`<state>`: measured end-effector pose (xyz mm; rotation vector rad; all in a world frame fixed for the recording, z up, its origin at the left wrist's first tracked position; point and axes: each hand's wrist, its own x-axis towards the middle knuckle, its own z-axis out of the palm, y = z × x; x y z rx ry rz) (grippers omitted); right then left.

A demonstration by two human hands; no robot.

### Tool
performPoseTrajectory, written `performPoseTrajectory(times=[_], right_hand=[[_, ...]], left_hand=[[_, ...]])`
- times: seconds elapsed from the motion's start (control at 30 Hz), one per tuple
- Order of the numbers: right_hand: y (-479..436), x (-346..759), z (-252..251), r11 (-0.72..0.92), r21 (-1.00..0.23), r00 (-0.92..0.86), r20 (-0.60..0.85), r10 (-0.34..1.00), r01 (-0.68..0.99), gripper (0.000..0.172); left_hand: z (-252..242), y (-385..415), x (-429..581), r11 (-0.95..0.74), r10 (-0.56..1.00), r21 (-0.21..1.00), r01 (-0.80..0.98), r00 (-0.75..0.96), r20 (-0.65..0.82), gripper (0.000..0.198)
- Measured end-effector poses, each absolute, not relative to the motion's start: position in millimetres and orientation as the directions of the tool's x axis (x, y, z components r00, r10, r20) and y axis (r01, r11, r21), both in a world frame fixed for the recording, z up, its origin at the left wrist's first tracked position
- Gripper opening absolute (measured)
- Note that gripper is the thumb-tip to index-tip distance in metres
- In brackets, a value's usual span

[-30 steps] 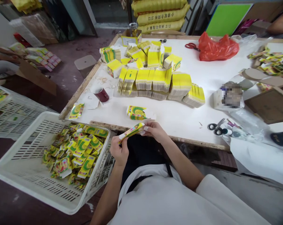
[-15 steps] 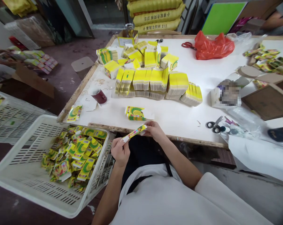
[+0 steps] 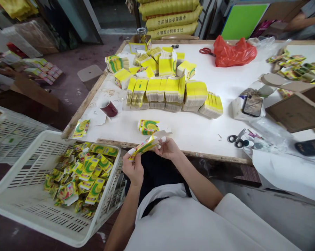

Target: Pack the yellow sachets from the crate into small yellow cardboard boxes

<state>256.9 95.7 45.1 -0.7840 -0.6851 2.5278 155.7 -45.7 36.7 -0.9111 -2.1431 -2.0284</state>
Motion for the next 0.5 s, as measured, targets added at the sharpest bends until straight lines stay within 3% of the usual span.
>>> performPoseTrajectory(times=[0.1,0.27,0.37,0.5], right_hand=[[91,257,49,-0.863,-0.459,-0.805,-0.419,0.419,-0.211,0.009],[82,260,52,-0.892,-0.405,-0.838,-0.4,0.372,-0.202,0.023],[84,266,53,-0.861,-0.449,-0.824,-0.376,0.423,-0.237,0.032],[90,270,54,-0.74,-0.62,-0.782,-0.315,0.538,-0.259,0.035]], left_hand=[[40,-38,160,-0.102,0.359,0.977,0.188,-0.909,0.213,0.034],[38,-27,158,-0.244,0.393,0.957,-0.158,-0.918,-0.052,0.04],[36,-25,156,-0.242,0.427,0.932,-0.271,-0.892,-0.148,0.045],[34,-25,158,-0.226,0.465,0.927,-0.298,-0.87,-0.166,0.046]])
